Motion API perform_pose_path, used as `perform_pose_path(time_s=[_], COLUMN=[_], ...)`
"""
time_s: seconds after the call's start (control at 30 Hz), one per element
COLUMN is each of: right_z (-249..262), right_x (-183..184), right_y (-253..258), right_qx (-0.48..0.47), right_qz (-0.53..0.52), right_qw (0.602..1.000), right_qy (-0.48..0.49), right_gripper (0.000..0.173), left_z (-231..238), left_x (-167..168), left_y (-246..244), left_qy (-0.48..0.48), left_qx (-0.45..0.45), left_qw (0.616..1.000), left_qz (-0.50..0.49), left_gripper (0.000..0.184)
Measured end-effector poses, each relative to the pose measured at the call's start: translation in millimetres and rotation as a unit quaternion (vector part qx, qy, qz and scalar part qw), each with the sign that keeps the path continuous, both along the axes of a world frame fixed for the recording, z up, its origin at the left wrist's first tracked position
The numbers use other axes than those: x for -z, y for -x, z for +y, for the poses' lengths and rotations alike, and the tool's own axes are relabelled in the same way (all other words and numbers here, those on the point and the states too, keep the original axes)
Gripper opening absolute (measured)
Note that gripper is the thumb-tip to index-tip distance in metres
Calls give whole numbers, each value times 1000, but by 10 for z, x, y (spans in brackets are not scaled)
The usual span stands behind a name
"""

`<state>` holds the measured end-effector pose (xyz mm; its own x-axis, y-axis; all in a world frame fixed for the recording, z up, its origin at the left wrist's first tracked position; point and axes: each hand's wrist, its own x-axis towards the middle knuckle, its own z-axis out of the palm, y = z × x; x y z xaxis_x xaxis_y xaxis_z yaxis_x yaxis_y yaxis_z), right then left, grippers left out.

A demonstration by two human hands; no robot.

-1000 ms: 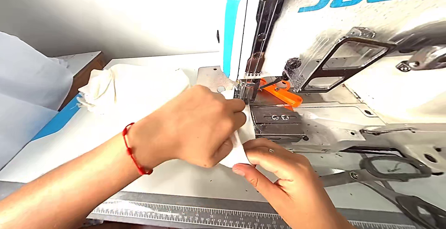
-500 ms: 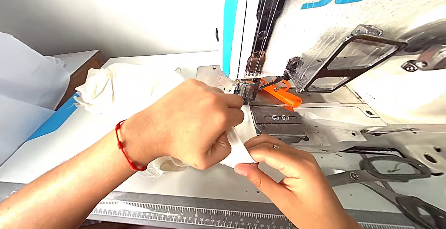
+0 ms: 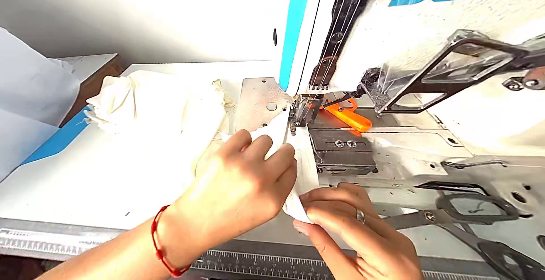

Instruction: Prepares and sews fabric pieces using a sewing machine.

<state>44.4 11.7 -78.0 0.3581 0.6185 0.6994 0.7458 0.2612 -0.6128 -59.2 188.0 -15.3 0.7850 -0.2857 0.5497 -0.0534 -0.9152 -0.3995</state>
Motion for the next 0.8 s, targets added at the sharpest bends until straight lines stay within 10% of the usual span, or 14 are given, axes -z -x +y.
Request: perform_pose_path(time_s=[0.53,0.8], right_z=[353,395], right_x=[-55,-575], right_y=[-309,-977], right_qx=[131,258], right_qz=[-91,-215], right_qw=[987,927], right_qy=[-33,166], right_gripper=[15,23], left_z=[238,184], left_x=[-74,-30], left_y=[-312,-346], left_qy=[6,23], left_qx=[-36,-53], left_qw=[999,998], left_qz=[8,-11], left_gripper=[24,11])
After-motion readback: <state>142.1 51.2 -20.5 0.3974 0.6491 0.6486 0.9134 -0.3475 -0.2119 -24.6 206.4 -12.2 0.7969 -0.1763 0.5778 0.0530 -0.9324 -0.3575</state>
